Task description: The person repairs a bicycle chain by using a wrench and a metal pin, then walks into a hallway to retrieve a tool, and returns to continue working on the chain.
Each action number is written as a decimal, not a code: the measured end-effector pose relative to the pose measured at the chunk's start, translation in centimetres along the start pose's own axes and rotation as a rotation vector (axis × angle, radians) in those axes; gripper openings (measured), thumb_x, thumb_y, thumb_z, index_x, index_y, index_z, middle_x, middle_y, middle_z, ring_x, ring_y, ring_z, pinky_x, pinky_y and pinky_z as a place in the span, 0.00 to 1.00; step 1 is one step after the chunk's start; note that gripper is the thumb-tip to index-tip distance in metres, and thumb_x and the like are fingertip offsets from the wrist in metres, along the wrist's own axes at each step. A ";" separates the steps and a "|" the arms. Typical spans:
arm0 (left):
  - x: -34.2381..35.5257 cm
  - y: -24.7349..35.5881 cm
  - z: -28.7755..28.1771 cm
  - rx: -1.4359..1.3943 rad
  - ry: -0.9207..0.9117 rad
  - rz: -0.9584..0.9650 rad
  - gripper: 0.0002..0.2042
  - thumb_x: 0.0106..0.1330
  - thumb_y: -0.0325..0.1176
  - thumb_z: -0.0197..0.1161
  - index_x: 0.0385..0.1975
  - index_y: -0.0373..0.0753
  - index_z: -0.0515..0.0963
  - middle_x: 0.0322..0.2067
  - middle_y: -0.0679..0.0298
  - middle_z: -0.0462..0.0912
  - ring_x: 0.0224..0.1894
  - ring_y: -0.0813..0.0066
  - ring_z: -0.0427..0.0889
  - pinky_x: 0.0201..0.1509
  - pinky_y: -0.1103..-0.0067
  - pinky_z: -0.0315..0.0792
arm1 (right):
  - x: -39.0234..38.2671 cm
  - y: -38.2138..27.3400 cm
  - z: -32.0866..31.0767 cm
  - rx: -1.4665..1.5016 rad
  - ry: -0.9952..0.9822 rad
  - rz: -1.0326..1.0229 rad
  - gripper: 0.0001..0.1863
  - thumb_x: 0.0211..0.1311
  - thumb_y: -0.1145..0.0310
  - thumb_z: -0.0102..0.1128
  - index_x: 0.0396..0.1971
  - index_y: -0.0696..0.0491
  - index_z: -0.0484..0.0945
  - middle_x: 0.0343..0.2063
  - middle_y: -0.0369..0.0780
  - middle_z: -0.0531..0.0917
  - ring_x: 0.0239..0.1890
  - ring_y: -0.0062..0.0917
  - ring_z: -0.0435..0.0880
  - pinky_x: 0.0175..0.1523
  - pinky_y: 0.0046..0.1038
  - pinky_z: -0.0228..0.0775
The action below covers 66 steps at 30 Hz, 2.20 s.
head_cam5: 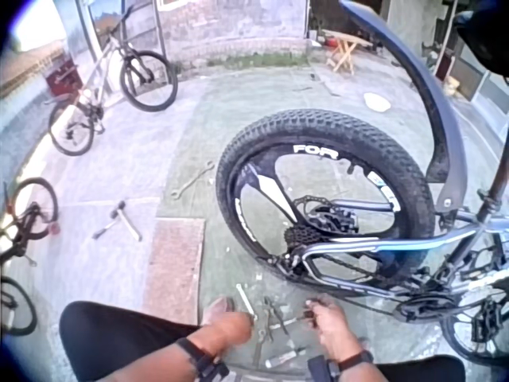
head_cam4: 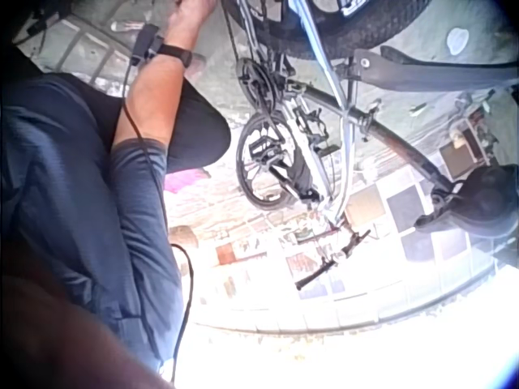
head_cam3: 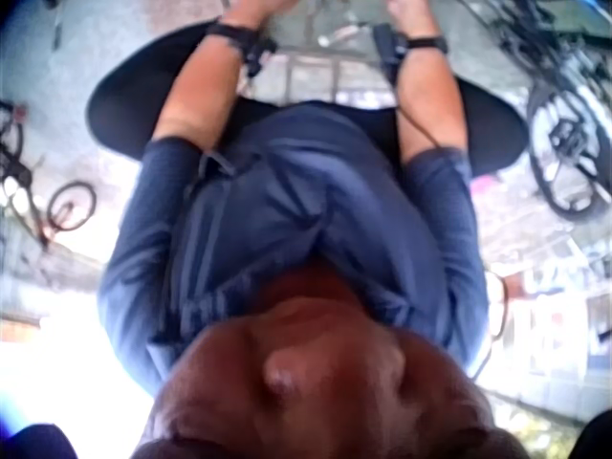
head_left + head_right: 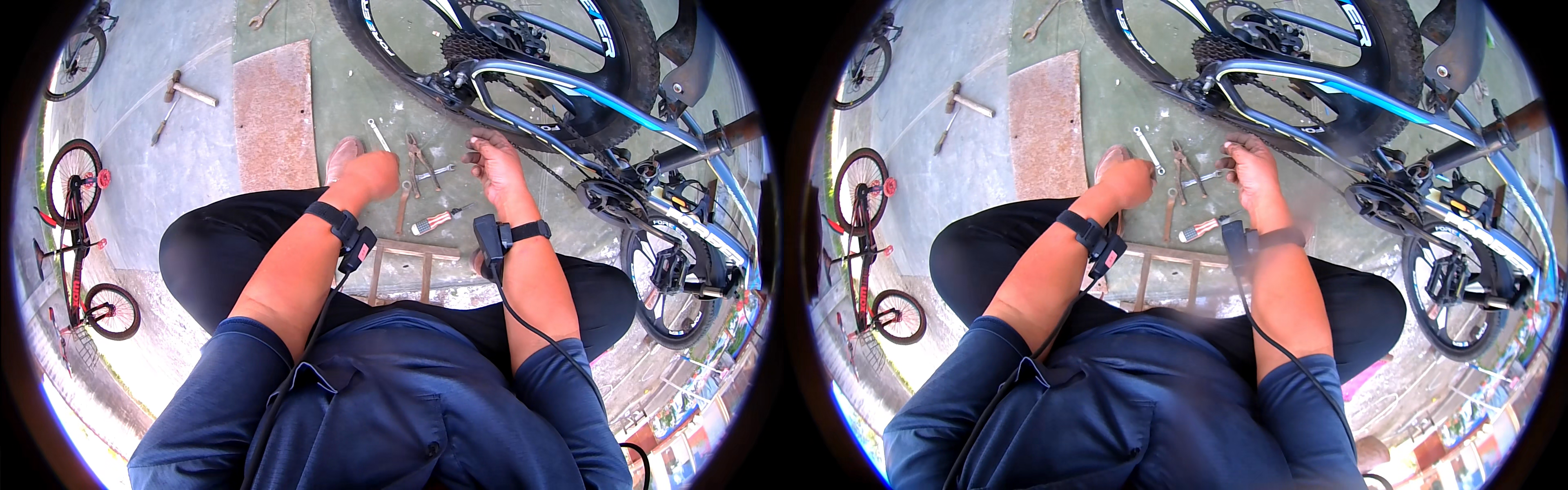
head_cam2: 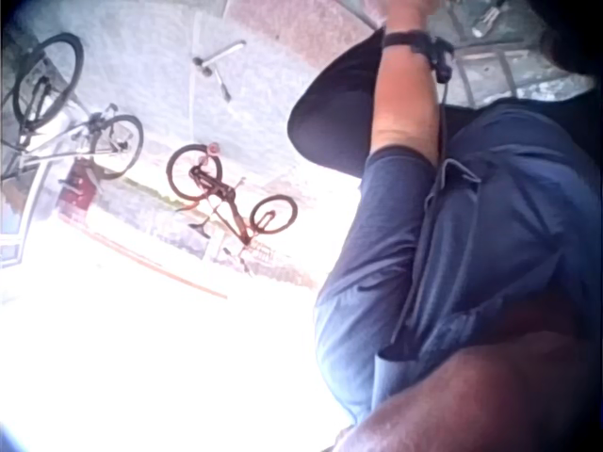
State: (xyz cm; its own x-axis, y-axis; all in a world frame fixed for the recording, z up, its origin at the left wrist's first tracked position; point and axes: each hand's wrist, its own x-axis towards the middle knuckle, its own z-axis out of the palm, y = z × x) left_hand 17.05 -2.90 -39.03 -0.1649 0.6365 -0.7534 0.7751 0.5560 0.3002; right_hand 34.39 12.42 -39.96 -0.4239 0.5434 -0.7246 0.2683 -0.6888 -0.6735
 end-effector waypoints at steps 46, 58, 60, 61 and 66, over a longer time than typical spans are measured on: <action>-9.4 3.3 -2.7 -0.340 0.427 0.032 0.17 0.63 0.43 0.55 0.44 0.37 0.78 0.38 0.47 0.82 0.43 0.49 0.81 0.50 0.64 0.72 | -9.3 2.7 -4.0 -0.745 -0.052 -0.182 0.12 0.65 0.67 0.55 0.43 0.58 0.79 0.24 0.35 0.77 0.20 0.19 0.74 0.27 0.23 0.70; -5.5 2.7 -1.7 -0.743 0.520 0.077 0.15 0.62 0.34 0.58 0.41 0.28 0.78 0.31 0.51 0.84 0.32 0.66 0.84 0.37 0.74 0.76 | -12.6 -0.9 3.3 -1.069 -0.346 -0.443 0.14 0.62 0.66 0.56 0.44 0.54 0.81 0.34 0.43 0.84 0.34 0.29 0.81 0.42 0.28 0.73; -5.3 2.4 -1.6 -0.746 0.541 0.082 0.15 0.62 0.34 0.58 0.41 0.27 0.78 0.31 0.52 0.84 0.30 0.68 0.84 0.35 0.74 0.76 | -11.7 0.6 3.1 -1.143 -0.345 -0.389 0.14 0.62 0.66 0.56 0.45 0.53 0.81 0.36 0.45 0.84 0.36 0.31 0.83 0.44 0.30 0.73; -5.4 2.4 -1.7 -0.751 0.538 0.080 0.15 0.62 0.34 0.58 0.41 0.28 0.78 0.31 0.52 0.84 0.30 0.68 0.84 0.36 0.74 0.76 | -11.7 1.4 2.8 -1.181 -0.345 -0.332 0.14 0.62 0.65 0.56 0.45 0.52 0.81 0.37 0.46 0.84 0.38 0.32 0.83 0.45 0.30 0.73; -6.5 3.0 -2.4 -0.710 0.526 0.070 0.15 0.61 0.34 0.58 0.42 0.27 0.77 0.31 0.52 0.84 0.31 0.67 0.83 0.37 0.74 0.76 | -11.2 4.9 1.7 -1.256 -0.276 -0.324 0.15 0.60 0.65 0.57 0.45 0.52 0.81 0.39 0.47 0.84 0.41 0.38 0.83 0.47 0.33 0.73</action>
State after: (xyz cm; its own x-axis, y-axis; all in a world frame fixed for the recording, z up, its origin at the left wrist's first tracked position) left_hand 18.97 -4.10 -31.86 -0.5261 0.7474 -0.4056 0.2608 0.5958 0.7596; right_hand 38.95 2.12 -34.86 -0.7409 0.3800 -0.5538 0.6714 0.4435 -0.5938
